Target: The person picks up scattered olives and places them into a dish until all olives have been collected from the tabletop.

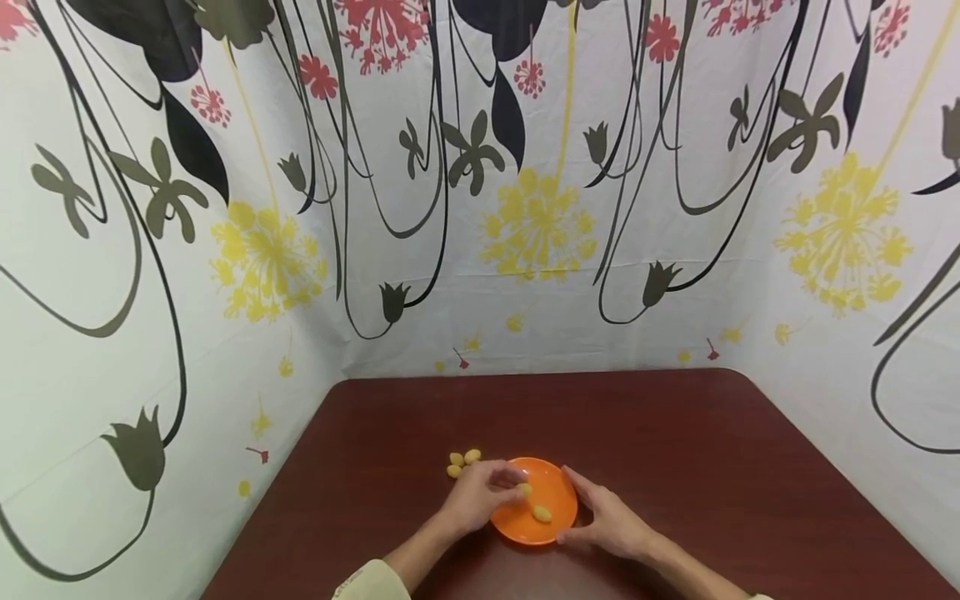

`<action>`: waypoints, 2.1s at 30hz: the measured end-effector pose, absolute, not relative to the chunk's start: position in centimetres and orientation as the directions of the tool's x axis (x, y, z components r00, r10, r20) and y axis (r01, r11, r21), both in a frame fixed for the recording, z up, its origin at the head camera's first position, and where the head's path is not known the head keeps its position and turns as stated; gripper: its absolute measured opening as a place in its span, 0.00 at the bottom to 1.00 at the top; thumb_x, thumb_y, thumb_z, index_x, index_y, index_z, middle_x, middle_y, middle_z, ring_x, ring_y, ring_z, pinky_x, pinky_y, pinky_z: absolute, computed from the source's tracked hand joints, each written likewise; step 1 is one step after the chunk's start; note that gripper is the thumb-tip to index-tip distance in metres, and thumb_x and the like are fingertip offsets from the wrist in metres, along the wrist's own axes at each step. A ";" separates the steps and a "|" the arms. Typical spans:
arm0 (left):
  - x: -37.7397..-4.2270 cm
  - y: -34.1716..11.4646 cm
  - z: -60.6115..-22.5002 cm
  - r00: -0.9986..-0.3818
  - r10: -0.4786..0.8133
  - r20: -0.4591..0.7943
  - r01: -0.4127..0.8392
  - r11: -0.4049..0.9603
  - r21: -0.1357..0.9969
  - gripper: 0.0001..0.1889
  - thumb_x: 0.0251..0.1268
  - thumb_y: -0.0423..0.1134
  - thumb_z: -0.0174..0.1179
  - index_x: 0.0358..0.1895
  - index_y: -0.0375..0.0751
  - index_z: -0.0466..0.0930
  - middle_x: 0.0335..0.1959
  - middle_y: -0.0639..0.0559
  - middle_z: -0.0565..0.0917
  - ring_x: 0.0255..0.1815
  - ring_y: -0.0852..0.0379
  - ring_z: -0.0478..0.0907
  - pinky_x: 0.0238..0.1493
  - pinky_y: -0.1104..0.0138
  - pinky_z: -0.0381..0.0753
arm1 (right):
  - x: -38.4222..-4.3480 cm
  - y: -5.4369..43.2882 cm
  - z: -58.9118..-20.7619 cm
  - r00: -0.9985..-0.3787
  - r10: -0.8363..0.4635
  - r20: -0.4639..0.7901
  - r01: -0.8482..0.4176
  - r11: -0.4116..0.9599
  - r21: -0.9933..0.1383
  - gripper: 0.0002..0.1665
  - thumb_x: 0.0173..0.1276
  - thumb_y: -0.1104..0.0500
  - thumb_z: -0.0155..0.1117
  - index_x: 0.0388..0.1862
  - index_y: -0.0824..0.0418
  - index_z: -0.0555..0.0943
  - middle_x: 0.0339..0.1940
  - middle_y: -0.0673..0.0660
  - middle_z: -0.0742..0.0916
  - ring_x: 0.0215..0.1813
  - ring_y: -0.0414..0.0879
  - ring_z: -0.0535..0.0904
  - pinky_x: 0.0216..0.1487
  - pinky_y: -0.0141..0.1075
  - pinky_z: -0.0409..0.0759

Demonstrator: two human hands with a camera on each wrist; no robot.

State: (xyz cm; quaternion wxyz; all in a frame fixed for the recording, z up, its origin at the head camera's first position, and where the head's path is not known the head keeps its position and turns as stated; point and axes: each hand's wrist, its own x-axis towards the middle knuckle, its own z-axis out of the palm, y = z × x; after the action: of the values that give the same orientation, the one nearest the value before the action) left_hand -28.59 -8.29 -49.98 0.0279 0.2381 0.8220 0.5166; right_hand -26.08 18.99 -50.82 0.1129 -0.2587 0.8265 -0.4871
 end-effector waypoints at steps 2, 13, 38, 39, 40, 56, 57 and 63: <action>-28.6 -8.0 -50.2 -0.882 0.425 0.205 0.368 0.349 0.862 0.08 0.70 0.37 0.73 0.49 0.45 0.91 0.43 0.60 0.91 0.45 0.64 0.86 0.49 0.70 0.85 | -26.0 19.1 -50.8 -0.839 -0.540 0.065 -0.316 0.386 -0.867 0.64 0.67 0.54 0.81 0.84 0.78 0.48 0.83 0.78 0.58 0.82 0.72 0.55 0.75 0.61 0.61; -28.5 -7.0 -50.5 -0.848 0.472 0.239 0.432 0.356 0.829 0.09 0.69 0.37 0.74 0.48 0.42 0.91 0.42 0.59 0.91 0.43 0.65 0.87 0.48 0.69 0.86 | -26.2 19.1 -50.9 -0.831 -0.549 0.091 -0.328 0.350 -0.878 0.64 0.67 0.58 0.81 0.84 0.78 0.48 0.83 0.79 0.57 0.82 0.73 0.55 0.75 0.61 0.62; -28.3 -5.4 -50.6 -0.856 0.486 0.179 0.415 0.438 0.798 0.06 0.69 0.41 0.75 0.45 0.48 0.91 0.40 0.64 0.90 0.41 0.69 0.85 0.47 0.70 0.85 | -26.0 19.1 -50.9 -0.840 -0.535 0.088 -0.333 0.381 -0.863 0.64 0.67 0.55 0.81 0.85 0.76 0.49 0.83 0.77 0.58 0.82 0.72 0.56 0.75 0.60 0.63; -28.3 -5.3 -50.5 -0.852 0.492 0.178 0.421 0.442 0.792 0.06 0.69 0.41 0.74 0.45 0.48 0.91 0.40 0.64 0.90 0.41 0.69 0.85 0.47 0.70 0.85 | -26.0 19.1 -50.9 -0.839 -0.536 0.089 -0.334 0.379 -0.863 0.64 0.67 0.55 0.81 0.84 0.76 0.49 0.83 0.77 0.58 0.82 0.72 0.56 0.75 0.61 0.64; -28.3 -5.3 -50.5 -0.849 0.497 0.182 0.428 0.441 0.789 0.06 0.69 0.40 0.74 0.45 0.48 0.91 0.40 0.64 0.90 0.41 0.69 0.85 0.47 0.70 0.85 | -26.0 19.1 -50.8 -0.839 -0.537 0.090 -0.333 0.376 -0.864 0.64 0.67 0.55 0.81 0.84 0.77 0.49 0.83 0.77 0.58 0.82 0.72 0.56 0.75 0.61 0.64; -28.0 -5.1 -50.3 -0.843 0.503 0.190 0.425 0.406 0.809 0.06 0.69 0.38 0.74 0.45 0.45 0.91 0.39 0.59 0.91 0.40 0.68 0.86 0.45 0.71 0.85 | -26.0 19.0 -50.7 -0.838 -0.539 0.090 -0.331 0.368 -0.869 0.64 0.66 0.57 0.82 0.84 0.77 0.49 0.83 0.78 0.58 0.82 0.73 0.56 0.74 0.62 0.64; -28.0 -5.1 -50.4 -0.842 0.504 0.193 0.427 0.404 0.809 0.06 0.68 0.38 0.74 0.45 0.45 0.91 0.39 0.59 0.91 0.40 0.68 0.86 0.45 0.71 0.85 | -25.9 18.9 -50.7 -0.838 -0.538 0.091 -0.331 0.367 -0.870 0.64 0.65 0.57 0.82 0.84 0.77 0.49 0.83 0.78 0.58 0.82 0.73 0.56 0.74 0.62 0.64; -28.1 -4.9 -50.5 -0.835 0.513 0.200 0.435 0.394 0.810 0.06 0.68 0.37 0.75 0.45 0.43 0.91 0.39 0.59 0.91 0.40 0.69 0.85 0.45 0.73 0.84 | -25.9 18.9 -50.8 -0.837 -0.538 0.104 -0.339 0.359 -0.870 0.64 0.65 0.57 0.82 0.84 0.78 0.49 0.83 0.78 0.59 0.82 0.73 0.56 0.74 0.63 0.63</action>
State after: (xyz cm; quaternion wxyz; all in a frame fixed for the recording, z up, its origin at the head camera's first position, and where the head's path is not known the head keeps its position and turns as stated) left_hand -28.08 -4.91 -50.47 0.0410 0.2842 0.8337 0.4716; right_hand -25.91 18.92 -50.78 0.0998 -0.2678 0.8183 -0.4987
